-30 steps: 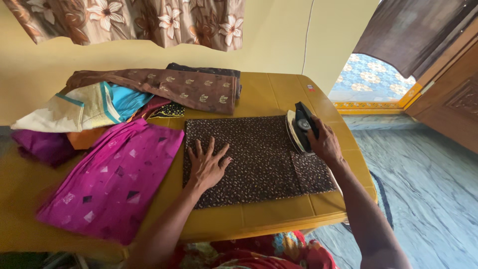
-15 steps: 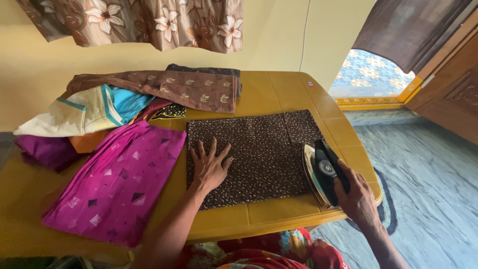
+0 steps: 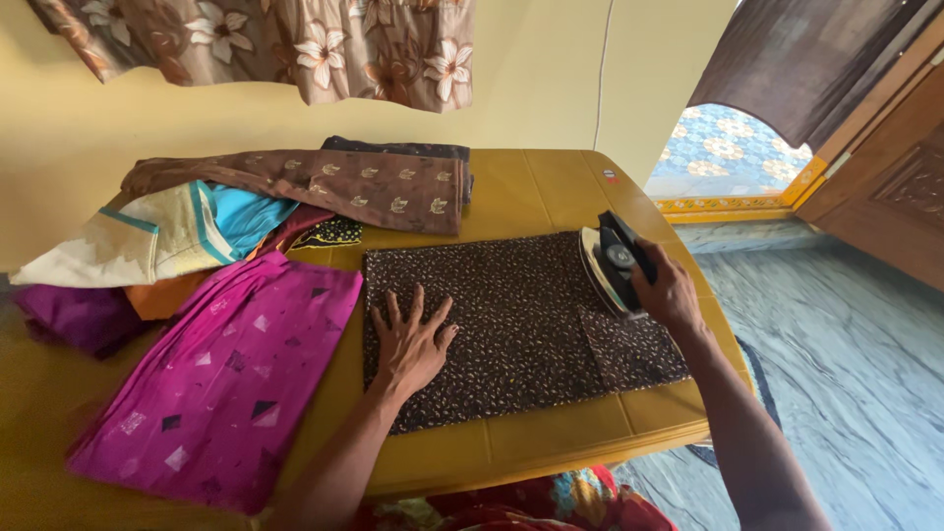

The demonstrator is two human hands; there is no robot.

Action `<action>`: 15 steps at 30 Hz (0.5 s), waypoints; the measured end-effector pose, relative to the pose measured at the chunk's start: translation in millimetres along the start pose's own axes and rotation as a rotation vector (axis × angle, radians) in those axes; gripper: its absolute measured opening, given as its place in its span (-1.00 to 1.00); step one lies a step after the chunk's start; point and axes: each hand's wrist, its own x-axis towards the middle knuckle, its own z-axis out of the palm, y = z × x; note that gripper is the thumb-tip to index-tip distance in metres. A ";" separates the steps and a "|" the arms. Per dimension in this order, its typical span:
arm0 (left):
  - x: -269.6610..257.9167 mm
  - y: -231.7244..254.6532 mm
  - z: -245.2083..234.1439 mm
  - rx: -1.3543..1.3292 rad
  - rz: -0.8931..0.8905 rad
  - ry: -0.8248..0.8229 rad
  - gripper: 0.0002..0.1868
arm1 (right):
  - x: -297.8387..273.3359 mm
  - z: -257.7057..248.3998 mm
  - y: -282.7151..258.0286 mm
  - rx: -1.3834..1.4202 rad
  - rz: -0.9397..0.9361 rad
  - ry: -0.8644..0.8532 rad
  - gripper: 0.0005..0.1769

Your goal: The person irons a pink patterned cloth on a yellow table, smoothing it with their hands and using an electric iron. They then switch to a dark patterned cloth and continue ironing it in the same manner.

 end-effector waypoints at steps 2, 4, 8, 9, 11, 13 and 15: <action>-0.4 1.6 -4.2 0.000 -0.002 -0.001 -0.42 | 8.8 8.3 1.2 -0.014 0.039 0.001 -0.44; -1.7 2.4 -7.7 -0.003 -0.006 -0.012 -0.40 | 10.2 12.3 -1.8 -0.025 0.050 0.012 -0.44; -3.3 0.4 -6.0 -0.019 -0.006 0.006 -0.41 | -12.7 6.4 -23.8 -0.026 0.010 0.003 -0.42; -2.4 -0.9 -4.3 -0.023 -0.001 0.017 -0.41 | -26.1 3.8 -33.5 -0.027 -0.005 0.000 -0.42; -3.7 -8.4 -0.8 -0.048 0.011 0.080 -0.42 | -55.0 -5.9 -54.7 0.007 -0.024 -0.016 -0.43; -7.2 -14.5 1.5 -0.092 0.025 0.182 -0.43 | -85.9 -12.5 -79.5 0.042 -0.034 -0.041 -0.41; -9.7 -14.5 -2.5 -0.073 -0.010 0.173 -0.41 | -108.7 -15.1 -104.2 0.044 -0.046 -0.059 -0.39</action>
